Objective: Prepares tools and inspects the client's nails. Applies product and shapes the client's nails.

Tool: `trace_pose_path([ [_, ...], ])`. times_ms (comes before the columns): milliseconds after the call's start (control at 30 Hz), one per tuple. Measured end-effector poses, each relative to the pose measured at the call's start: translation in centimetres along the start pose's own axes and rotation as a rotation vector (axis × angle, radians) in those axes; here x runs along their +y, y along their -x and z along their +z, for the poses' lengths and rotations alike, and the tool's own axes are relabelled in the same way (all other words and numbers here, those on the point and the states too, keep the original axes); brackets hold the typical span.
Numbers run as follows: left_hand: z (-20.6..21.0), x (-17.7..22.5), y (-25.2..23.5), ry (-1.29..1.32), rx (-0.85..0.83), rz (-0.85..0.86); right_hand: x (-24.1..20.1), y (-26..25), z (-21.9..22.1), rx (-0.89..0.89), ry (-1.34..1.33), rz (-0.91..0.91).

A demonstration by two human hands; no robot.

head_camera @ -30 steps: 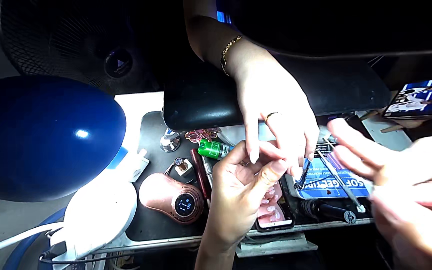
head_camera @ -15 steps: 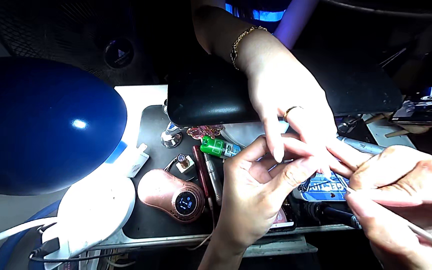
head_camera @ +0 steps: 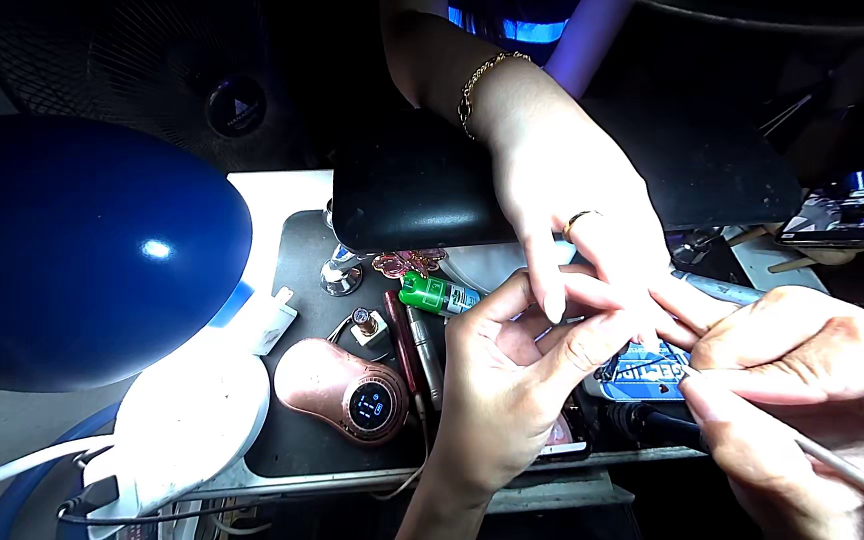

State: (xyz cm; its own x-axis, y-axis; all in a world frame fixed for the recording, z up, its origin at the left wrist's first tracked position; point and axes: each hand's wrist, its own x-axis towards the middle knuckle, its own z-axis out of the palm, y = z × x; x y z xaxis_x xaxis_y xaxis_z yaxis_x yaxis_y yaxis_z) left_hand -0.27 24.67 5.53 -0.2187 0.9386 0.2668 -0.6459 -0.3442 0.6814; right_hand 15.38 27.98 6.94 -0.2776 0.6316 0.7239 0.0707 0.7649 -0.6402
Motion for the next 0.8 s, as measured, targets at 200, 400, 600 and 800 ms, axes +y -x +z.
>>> trace_pose_path([
  [200,-0.04,-0.01,0.04,0.002,-0.004,0.002,-0.05,0.01,-0.01,-0.004,-0.007,0.01],
  [400,-0.03,0.01,0.06,0.01,-0.001,-0.003,-0.07,0.05,-0.09,-0.003,-0.018,0.022],
  [600,-0.08,0.0,0.15,0.012,0.006,-0.012,0.11,0.03,-0.24,-0.02,-0.048,0.028],
  [800,-0.09,0.03,0.19,0.014,0.006,-0.016,-0.15,-0.1,0.01,0.005,-0.069,0.047],
])
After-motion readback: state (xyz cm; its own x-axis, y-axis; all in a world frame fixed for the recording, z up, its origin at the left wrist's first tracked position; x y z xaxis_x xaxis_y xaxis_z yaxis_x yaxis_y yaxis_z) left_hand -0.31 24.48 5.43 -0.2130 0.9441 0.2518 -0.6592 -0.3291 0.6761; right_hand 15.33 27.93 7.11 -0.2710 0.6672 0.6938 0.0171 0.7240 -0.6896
